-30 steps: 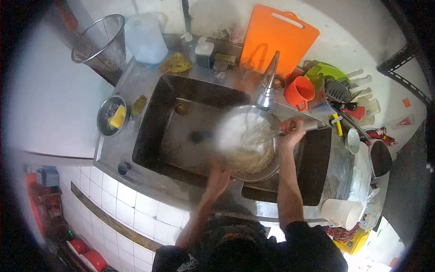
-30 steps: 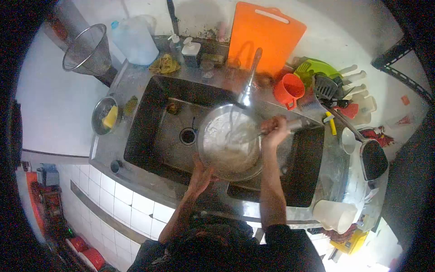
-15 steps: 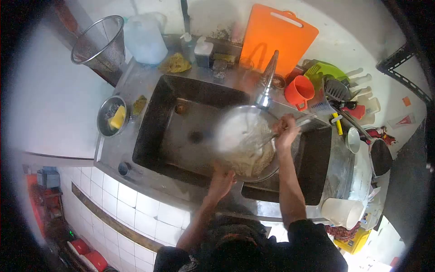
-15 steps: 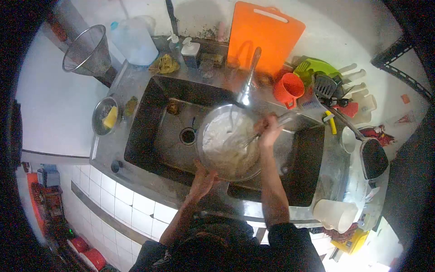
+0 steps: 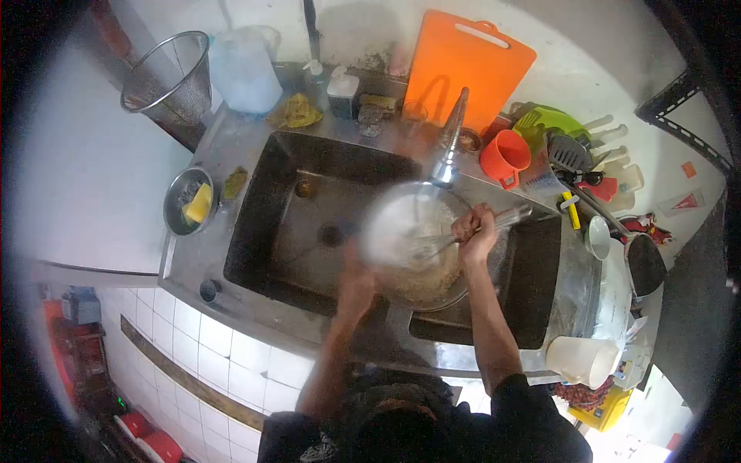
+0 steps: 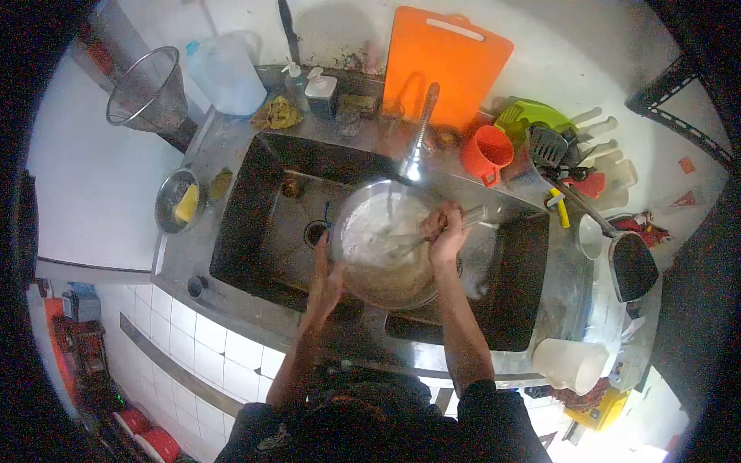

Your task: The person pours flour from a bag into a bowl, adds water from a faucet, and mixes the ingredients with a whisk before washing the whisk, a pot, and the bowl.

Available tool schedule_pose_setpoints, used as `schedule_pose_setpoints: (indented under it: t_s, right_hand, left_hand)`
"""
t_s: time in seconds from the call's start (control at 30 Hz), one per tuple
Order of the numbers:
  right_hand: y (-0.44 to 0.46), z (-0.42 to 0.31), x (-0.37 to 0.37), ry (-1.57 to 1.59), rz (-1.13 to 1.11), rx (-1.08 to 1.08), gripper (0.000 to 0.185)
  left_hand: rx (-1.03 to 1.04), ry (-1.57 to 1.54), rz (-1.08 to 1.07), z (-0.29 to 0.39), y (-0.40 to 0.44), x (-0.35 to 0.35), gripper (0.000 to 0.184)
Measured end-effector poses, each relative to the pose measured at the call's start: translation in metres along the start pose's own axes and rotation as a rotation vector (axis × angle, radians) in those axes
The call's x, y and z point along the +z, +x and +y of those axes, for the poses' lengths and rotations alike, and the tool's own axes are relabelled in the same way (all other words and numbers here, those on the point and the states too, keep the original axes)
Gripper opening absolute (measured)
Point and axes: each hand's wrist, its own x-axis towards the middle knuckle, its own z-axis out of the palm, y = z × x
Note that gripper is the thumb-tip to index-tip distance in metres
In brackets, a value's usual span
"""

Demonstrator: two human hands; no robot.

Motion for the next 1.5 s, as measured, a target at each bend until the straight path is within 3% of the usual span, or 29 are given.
schedule_pose_setpoints:
  t_s: [0.03, 0.07, 0.1, 0.17, 0.23, 0.37, 0.43, 0.47, 0.53, 0.57, 0.63, 0.7, 0.77, 0.87, 0.97, 1.03, 1.07, 1.13, 1.17, 1.23, 1.3, 1.37, 1.4, 1.43, 1.5]
  right_hand:
    - [0.000, -0.008, 0.005, -0.078, 0.030, 0.035, 0.022]
    - [-0.001, -0.020, 0.009, -0.155, -0.033, -0.063, 0.020]
    - [0.002, -0.023, 0.013, -0.150, -0.040, -0.059, 0.020]
    - [0.007, -0.027, 0.017, 0.070, 0.008, -0.255, 0.018]
    - [0.006, -0.019, 0.031, -0.029, 0.083, -0.343, 0.018]
    - [-0.002, 0.015, 0.038, 0.092, 0.045, -0.261, 0.017]
    - [-0.024, 0.013, 0.051, 0.054, -0.116, -0.101, 0.018]
    - [-0.031, 0.010, 0.048, 0.049, -0.114, -0.105, 0.018]
    - [-0.049, 0.003, 0.036, 0.025, -0.431, 0.154, 0.020]
    - [-0.055, -0.002, 0.030, 0.021, -0.434, 0.152, 0.020]
    - [-0.060, -0.019, 0.023, -0.129, -0.379, 0.204, 0.020]
    - [-0.053, -0.033, 0.023, -0.145, -0.346, 0.212, 0.020]
    - [-0.035, -0.031, 0.019, -0.232, -0.155, -0.032, 0.023]
    - [-0.009, -0.020, 0.020, -0.069, -0.115, -0.172, 0.014]
    - [-0.005, 0.008, 0.032, 0.081, -0.089, -0.139, 0.020]
    - [-0.017, 0.010, 0.041, 0.156, -0.102, -0.065, 0.015]
    - [-0.023, 0.006, 0.040, 0.038, -0.193, 0.044, 0.013]
    - [-0.029, -0.017, 0.046, -0.150, -0.347, 0.246, 0.011]
    - [-0.022, -0.012, 0.040, -0.152, -0.343, 0.249, 0.011]
    - [-0.009, -0.009, 0.044, -0.360, -0.066, -0.059, 0.012]
    - [-0.006, -0.009, 0.031, -0.242, -0.126, -0.030, 0.014]
    - [-0.002, 0.011, 0.011, 0.138, -0.287, -0.013, 0.019]
    - [-0.009, 0.002, 0.015, 0.096, -0.247, 0.193, 0.021]
    - [-0.010, -0.008, 0.020, 0.095, -0.247, 0.193, 0.021]
    - [-0.009, -0.021, 0.024, -0.248, -0.076, -0.014, 0.024]
  left_hand:
    - [0.071, 0.115, 0.051, 0.004, 0.002, -0.004, 0.067]
    - [0.074, 0.118, 0.060, 0.010, 0.004, -0.006, 0.067]
    - [0.034, 0.064, 0.027, 0.019, 0.003, -0.008, 0.066]
    - [-0.010, 0.012, -0.014, 0.033, -0.003, -0.012, 0.065]
    - [-0.095, -0.066, -0.061, 0.043, -0.005, -0.011, 0.065]
    - [-0.094, 0.059, -0.048, 0.046, -0.008, -0.012, 0.064]
    - [-0.171, -0.245, -0.091, 0.045, -0.005, -0.011, 0.064]
    - [-0.170, -0.249, -0.096, 0.042, -0.003, -0.011, 0.064]
    - [0.042, 0.055, -0.052, 0.029, 0.000, -0.010, 0.065]
    - [0.043, 0.050, -0.051, 0.023, 0.002, -0.008, 0.065]
    - [0.109, 0.114, -0.011, 0.014, 0.001, -0.006, 0.067]
    - [0.049, 0.019, -0.026, 0.012, -0.001, -0.006, 0.067]
    - [-0.009, -0.070, -0.046, 0.022, -0.004, -0.005, 0.067]
    - [-0.110, -0.218, -0.047, 0.048, -0.010, -0.009, 0.068]
    - [-0.009, -0.065, -0.037, 0.052, -0.008, -0.009, 0.069]
    - [-0.175, -0.037, -0.063, 0.061, -0.011, -0.013, 0.069]
    - [-0.178, -0.036, -0.066, 0.044, -0.008, -0.011, 0.069]
    - [0.030, 0.090, -0.047, 0.004, -0.002, -0.005, 0.070]
    - [0.026, 0.089, -0.050, -0.003, -0.005, -0.003, 0.070]
    - [0.003, -0.028, -0.043, 0.013, -0.008, -0.003, 0.068]
    - [-0.046, -0.041, -0.054, 0.029, -0.008, -0.005, 0.069]
    - [-0.098, -0.050, -0.074, 0.042, -0.012, -0.007, 0.069]
    - [-0.139, -0.061, -0.053, 0.047, -0.014, -0.007, 0.070]
    - [-0.182, -0.072, -0.028, 0.049, -0.015, -0.007, 0.071]
    - [-0.098, -0.059, -0.010, 0.038, -0.015, -0.006, 0.072]
